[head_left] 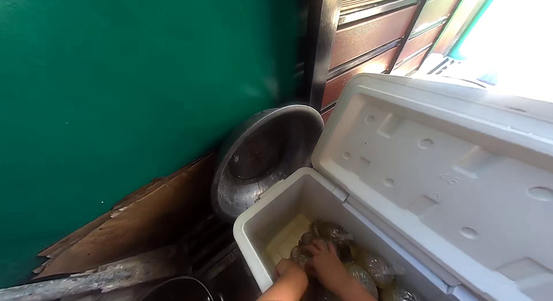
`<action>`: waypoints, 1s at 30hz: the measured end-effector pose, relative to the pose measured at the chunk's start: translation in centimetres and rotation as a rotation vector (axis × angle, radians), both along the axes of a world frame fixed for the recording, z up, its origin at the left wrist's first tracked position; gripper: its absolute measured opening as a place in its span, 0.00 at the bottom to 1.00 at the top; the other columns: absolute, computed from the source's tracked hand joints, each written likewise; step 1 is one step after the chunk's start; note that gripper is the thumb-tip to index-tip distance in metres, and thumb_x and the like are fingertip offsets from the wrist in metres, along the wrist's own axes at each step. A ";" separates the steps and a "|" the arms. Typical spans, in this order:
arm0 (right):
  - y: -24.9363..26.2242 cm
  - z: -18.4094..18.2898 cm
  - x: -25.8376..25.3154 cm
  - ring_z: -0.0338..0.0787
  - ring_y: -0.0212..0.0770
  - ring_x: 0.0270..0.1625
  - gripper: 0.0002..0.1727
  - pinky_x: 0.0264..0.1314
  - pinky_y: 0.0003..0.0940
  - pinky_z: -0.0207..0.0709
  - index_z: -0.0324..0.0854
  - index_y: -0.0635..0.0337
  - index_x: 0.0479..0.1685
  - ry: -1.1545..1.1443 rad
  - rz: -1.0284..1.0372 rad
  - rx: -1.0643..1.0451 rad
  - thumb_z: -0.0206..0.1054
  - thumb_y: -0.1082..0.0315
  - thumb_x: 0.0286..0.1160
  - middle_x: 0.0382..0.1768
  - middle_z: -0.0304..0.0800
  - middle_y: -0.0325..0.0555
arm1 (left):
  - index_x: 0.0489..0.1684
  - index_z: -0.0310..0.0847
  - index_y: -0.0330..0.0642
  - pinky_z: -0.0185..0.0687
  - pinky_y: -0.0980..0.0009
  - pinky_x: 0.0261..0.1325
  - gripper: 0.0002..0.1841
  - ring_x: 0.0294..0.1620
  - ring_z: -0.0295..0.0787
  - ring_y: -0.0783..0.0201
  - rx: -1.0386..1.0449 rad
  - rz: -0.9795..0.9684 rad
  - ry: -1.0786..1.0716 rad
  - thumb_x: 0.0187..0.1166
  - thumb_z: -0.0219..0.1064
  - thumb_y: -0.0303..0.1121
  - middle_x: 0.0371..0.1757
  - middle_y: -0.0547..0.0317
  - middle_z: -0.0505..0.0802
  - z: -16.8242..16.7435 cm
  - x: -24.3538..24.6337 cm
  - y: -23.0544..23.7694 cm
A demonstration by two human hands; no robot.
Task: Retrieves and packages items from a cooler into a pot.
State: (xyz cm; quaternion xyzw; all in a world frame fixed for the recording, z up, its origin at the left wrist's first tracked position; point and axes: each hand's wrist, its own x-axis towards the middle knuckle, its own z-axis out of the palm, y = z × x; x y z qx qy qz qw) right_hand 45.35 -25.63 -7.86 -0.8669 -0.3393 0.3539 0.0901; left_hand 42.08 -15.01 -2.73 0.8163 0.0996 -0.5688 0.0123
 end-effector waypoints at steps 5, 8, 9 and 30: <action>-1.2 -0.5 1.2 0.78 0.60 0.79 0.16 0.88 0.71 0.46 0.88 0.55 0.65 -0.040 0.040 0.016 0.61 0.70 0.86 0.68 0.89 0.55 | 0.70 0.77 0.23 0.71 0.41 0.77 0.26 0.80 0.75 0.36 0.100 0.100 -0.059 0.84 0.62 0.39 0.77 0.31 0.80 -0.6 1.2 1.9; -2.0 -0.7 1.8 0.79 0.62 0.78 0.15 0.88 0.69 0.48 0.90 0.59 0.60 -0.040 0.045 -0.009 0.59 0.73 0.85 0.65 0.90 0.58 | 0.70 0.77 0.24 0.73 0.40 0.75 0.25 0.79 0.76 0.36 0.128 0.131 -0.058 0.84 0.60 0.37 0.76 0.31 0.81 -0.2 1.5 2.4; -2.1 -0.5 2.0 0.78 0.62 0.79 0.15 0.89 0.69 0.47 0.90 0.59 0.59 -0.027 0.044 -0.032 0.59 0.73 0.85 0.65 0.90 0.58 | 0.68 0.78 0.24 0.73 0.39 0.74 0.24 0.78 0.77 0.36 0.133 0.128 -0.062 0.84 0.61 0.38 0.75 0.31 0.81 -0.2 1.4 2.3; -6.4 8.2 1.5 0.90 0.52 0.67 0.16 0.76 0.53 0.78 0.88 0.60 0.65 -0.033 -0.537 0.415 0.64 0.64 0.86 0.63 0.92 0.55 | 0.66 0.89 0.52 0.73 0.48 0.77 0.20 0.69 0.85 0.52 -0.406 0.405 -0.891 0.84 0.64 0.48 0.61 0.53 0.93 11.8 -12.4 11.7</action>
